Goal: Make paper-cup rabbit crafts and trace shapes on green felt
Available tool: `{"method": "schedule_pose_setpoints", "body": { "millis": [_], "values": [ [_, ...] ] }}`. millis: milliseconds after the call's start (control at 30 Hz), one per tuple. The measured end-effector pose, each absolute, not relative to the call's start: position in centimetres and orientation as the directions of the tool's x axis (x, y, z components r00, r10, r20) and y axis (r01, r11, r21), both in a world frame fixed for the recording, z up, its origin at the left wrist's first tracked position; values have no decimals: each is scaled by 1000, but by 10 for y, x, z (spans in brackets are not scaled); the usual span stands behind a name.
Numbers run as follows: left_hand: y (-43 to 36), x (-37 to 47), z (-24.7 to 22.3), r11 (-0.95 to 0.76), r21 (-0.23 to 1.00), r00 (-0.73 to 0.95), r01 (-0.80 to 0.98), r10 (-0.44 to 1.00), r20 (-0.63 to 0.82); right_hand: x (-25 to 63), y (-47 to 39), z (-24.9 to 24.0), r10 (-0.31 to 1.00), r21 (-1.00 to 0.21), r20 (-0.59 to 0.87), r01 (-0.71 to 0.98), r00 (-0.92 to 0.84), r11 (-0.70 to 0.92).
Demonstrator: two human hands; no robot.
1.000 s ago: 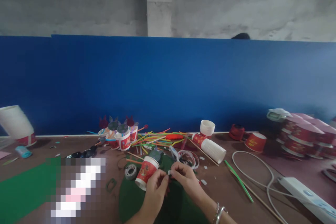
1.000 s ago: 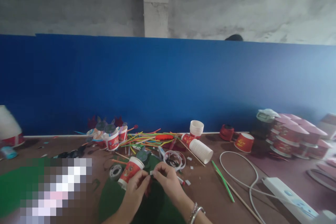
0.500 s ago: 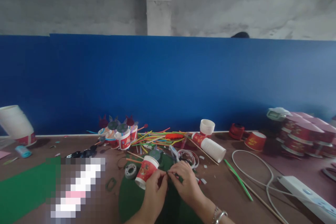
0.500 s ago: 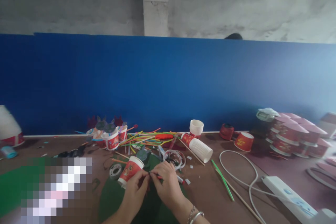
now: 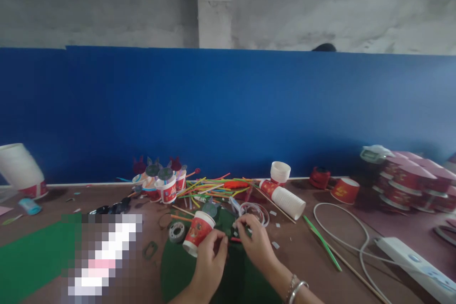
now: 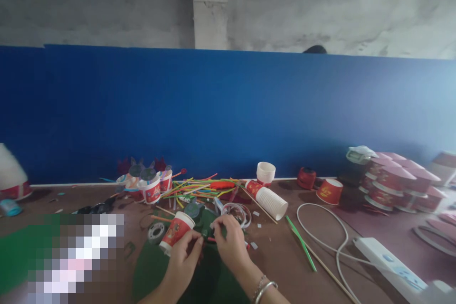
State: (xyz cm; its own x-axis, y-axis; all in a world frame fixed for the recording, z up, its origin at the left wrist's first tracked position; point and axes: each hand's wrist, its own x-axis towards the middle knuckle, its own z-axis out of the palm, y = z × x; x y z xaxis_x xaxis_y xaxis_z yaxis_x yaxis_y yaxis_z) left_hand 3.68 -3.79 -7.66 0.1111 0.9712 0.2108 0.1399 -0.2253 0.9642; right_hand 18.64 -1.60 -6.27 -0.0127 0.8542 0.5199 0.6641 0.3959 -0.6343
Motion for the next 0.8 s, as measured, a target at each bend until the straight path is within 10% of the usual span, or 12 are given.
{"method": "schedule_pose_setpoints", "body": {
  "millis": [167,400,800],
  "values": [
    [-36,37,-77,-113,992,52,56,993,110,203,-9,-59,833,-473,553,831,21,293],
    [-34,40,-75,-87,995,54,-45,995,89,184,-35,-41,684,-296,608,684,-404,667],
    [-35,38,-76,-83,995,110,-62,990,89,178,-25,-48,951,-909,293,278,-101,310]
  ]
}}
